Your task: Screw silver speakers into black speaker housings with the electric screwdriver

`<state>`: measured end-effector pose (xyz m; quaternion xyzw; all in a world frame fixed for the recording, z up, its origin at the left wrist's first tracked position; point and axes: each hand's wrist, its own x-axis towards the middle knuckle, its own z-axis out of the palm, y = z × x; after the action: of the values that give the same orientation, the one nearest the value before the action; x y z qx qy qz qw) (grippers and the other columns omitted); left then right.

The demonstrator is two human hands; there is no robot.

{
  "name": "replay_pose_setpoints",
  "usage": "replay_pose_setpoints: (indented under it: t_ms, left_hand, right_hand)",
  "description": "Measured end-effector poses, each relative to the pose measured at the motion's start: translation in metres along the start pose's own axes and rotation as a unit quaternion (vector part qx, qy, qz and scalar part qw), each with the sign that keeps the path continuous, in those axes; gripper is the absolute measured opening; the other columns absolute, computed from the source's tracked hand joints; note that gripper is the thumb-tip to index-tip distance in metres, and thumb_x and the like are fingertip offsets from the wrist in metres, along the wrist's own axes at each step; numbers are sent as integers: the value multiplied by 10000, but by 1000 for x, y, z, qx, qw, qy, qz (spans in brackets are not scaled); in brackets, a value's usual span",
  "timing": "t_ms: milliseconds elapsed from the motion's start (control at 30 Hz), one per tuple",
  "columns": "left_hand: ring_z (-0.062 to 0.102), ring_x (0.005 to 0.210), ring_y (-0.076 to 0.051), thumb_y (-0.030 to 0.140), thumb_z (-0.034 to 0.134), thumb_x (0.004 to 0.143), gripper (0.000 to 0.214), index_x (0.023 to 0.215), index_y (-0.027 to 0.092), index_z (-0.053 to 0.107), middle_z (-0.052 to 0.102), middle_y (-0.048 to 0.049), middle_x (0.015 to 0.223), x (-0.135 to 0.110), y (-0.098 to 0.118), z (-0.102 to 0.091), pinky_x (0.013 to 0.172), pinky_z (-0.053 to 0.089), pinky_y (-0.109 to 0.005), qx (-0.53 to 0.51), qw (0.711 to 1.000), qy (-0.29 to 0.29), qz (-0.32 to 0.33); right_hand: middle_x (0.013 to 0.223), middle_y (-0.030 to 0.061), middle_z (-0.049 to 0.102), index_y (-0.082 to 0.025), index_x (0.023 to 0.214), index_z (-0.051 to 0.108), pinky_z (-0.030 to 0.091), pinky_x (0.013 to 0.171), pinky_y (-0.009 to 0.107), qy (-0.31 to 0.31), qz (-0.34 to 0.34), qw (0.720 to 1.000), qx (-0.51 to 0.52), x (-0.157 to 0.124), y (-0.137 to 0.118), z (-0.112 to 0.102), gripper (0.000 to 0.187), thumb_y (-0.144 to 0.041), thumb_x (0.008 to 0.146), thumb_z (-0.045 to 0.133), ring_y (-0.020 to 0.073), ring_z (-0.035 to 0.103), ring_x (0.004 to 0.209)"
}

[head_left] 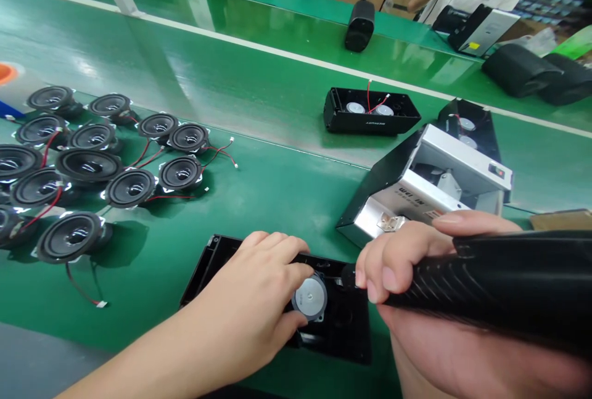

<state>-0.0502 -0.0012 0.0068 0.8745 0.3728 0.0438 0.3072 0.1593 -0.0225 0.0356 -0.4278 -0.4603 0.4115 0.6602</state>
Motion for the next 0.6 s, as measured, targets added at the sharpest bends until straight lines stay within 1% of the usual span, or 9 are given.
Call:
replay_pose_setpoints:
  t_ms: [133,233,400,467,533,600]
  left_hand:
    - [631,1235,-321,227,841,856,346,1188,282,762,683,-45,1377,0,0,0,1060,481,-557,-1,1000,1,0]
    - [632,1225,-313,216,821,861,331,1180,285,763,686,-39,1365,-1,1,0,1051,483,-552,-6,1000,-3,-1]
    - [614,1266,-309,189,809,855,322,1157,289,762,685,-27,1364,0,3,-2,1090,460,-551,-5,1000,-6,-5]
    - [624,1260,-311,176,817,846,316,1139,285,768,690,-31,1342,1,4,-3,1088,464,-544,-5,1000,-9,-7]
    - [636,1251,-316,174,832,836,331,1144,280,775,692,-38,1325,1,5,-4,1083,471,-543,-2,1000,-7,-6]
    - [635,1263,-324,184,847,834,348,1163,274,778,688,-46,1332,1,6,-4,1089,469,-549,4,1000,-2,-3]
  right_hand:
    - [734,9,668,-267,1047,720,581,469,374,-6,-6,1000,6,11,5,11,528,-695,793,898,262,686,592]
    - [745,10,671,-261,1061,713,575,474,370,-11,-9,1000,11,12,9,9,565,-729,792,880,263,690,602]
    - [683,1,686,-251,1074,743,559,474,389,-21,-36,998,41,-1,15,1,571,-786,877,769,243,652,498]
    - [651,-4,682,-246,1031,760,528,450,387,-14,-32,998,57,-4,16,4,593,-814,858,768,235,620,440]
    - [627,-14,664,-241,977,768,492,414,372,3,-24,998,64,-4,17,10,632,-851,810,783,226,596,402]
    - [616,-23,648,-236,948,769,466,382,354,17,-31,997,64,-4,18,16,667,-886,797,761,213,578,382]
